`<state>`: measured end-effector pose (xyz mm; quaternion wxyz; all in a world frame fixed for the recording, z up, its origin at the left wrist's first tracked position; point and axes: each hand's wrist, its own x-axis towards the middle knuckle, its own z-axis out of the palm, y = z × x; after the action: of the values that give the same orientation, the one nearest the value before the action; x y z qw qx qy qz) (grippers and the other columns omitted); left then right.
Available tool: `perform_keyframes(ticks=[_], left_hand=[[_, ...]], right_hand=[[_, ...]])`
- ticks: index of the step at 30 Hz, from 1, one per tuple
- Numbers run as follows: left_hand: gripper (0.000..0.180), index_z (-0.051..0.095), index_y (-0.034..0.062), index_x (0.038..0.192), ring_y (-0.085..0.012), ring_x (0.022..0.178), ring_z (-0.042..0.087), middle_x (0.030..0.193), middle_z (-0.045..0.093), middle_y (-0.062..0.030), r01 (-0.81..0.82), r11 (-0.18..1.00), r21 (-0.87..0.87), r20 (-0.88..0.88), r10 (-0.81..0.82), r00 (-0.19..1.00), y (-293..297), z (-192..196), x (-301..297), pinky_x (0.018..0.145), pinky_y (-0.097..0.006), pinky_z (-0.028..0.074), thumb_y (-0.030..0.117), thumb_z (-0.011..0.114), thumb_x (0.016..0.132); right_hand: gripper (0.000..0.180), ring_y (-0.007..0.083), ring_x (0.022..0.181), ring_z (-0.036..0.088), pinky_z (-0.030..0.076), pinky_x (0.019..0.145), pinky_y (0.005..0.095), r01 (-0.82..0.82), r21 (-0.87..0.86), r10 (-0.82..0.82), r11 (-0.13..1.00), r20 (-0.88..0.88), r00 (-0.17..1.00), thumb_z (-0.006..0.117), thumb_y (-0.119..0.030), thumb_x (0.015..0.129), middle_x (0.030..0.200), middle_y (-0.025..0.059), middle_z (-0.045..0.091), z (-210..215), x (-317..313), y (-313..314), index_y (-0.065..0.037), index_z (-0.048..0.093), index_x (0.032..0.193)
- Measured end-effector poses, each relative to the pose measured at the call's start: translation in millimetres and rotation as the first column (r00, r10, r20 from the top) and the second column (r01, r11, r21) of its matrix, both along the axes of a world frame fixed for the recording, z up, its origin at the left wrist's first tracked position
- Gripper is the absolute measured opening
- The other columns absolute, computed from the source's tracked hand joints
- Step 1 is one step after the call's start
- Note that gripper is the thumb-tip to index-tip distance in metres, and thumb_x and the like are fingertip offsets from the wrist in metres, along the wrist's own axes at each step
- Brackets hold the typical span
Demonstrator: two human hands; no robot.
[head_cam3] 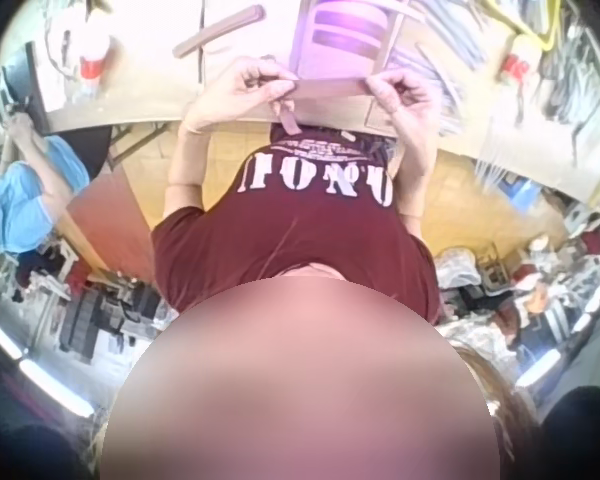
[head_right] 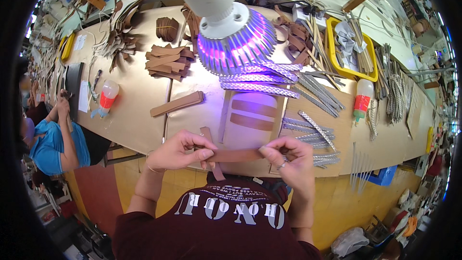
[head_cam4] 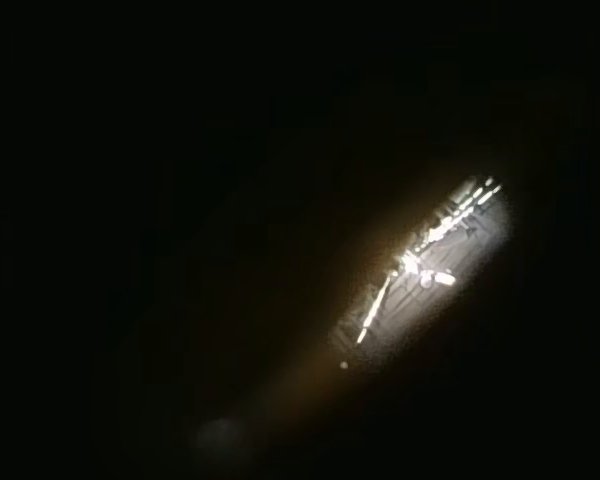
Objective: The person repeatedly picks up braided cords and wraps them around a cylindrical cardboard form under a UV lamp. They also handle brown leather strips, placing them on the table and occasionally adjusting the cords on the form. The process is repetitive and focused on arranging the cords in layers.
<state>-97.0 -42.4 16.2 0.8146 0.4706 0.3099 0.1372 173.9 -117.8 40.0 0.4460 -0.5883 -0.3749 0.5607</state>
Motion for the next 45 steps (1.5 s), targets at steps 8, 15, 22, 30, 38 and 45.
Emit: perform_keyframes(ticks=[8,15,22,30,38,45], left_hand=[[0.026,0.067,0.0015,0.113,-0.0176,0.089,0.067,0.101,0.070,-0.0081,-0.177,0.765,0.619,-0.311,0.445,0.840,-4.8,-21.0,9.8,0.080,-0.029,0.052,0.001,0.069,0.087],[0.027,0.069,0.0036,0.098,-0.0284,0.091,0.065,0.103,0.067,-0.0119,-0.183,0.042,0.982,0.127,0.565,0.815,-42.7,-0.6,31.8,0.080,-0.036,0.053,0.003,0.082,0.074],[0.026,0.072,0.0019,0.097,-0.0253,0.087,0.066,0.096,0.068,-0.0108,-0.282,0.164,0.945,0.152,0.543,0.826,-34.1,-6.8,39.0,0.078,-0.034,0.054,-0.002,0.081,0.074],[0.019,0.072,0.0000,0.095,-0.0243,0.090,0.068,0.096,0.069,-0.0117,-0.272,0.352,0.896,0.053,0.523,0.851,-36.0,-2.1,36.8,0.081,-0.034,0.055,-0.005,0.077,0.077],[0.020,0.072,0.0012,0.092,-0.0241,0.088,0.069,0.095,0.070,-0.0127,-0.282,0.310,0.908,0.056,0.577,0.815,-34.0,-2.3,32.4,0.080,-0.032,0.056,-0.005,0.078,0.074],[0.008,0.068,-0.0008,0.091,-0.0231,0.087,0.066,0.094,0.069,-0.0130,-0.382,0.336,0.861,0.067,0.670,0.739,-30.6,-7.5,28.9,0.082,-0.033,0.051,-0.004,0.068,0.083]], right_hand=[[0.014,0.0095,0.073,0.063,0.051,0.067,0.0230,-0.052,-0.084,0.039,0.995,-0.150,0.988,0.068,-0.009,0.093,0.082,0.0036,0.069,-2.2,9.8,-4.6,0.003,0.071,0.100],[0.018,0.0084,0.080,0.065,0.053,0.074,0.0243,-0.304,0.003,0.301,0.953,-0.140,0.943,0.069,-0.014,0.094,0.087,0.0042,0.071,-3.8,-33.8,23.3,0.002,0.072,0.103],[0.027,0.0060,0.083,0.061,0.049,0.075,0.0223,-0.334,0.120,0.355,0.935,-0.295,0.887,0.062,-0.019,0.099,0.090,0.0040,0.069,-14.2,-38.5,26.3,0.002,0.068,0.114],[0.028,0.0075,0.086,0.060,0.050,0.078,0.0262,-0.411,0.138,0.432,0.901,-0.207,0.878,0.060,-0.018,0.100,0.092,0.0029,0.069,-17.4,-29.6,19.5,0.003,0.066,0.118],[0.023,0.0134,0.082,0.067,0.053,0.078,0.0286,-0.220,0.127,0.181,0.967,0.265,0.947,0.069,-0.020,0.093,0.090,0.0074,0.073,-7.7,-4.6,27.0,-0.001,0.072,0.106],[0.052,0.0302,0.093,0.068,0.052,0.084,0.0411,0.437,0.473,-0.498,0.765,0.865,-0.064,0.076,-0.031,0.084,0.095,0.0142,0.069,-84.8,191.0,37.5,-0.005,0.057,0.125]])
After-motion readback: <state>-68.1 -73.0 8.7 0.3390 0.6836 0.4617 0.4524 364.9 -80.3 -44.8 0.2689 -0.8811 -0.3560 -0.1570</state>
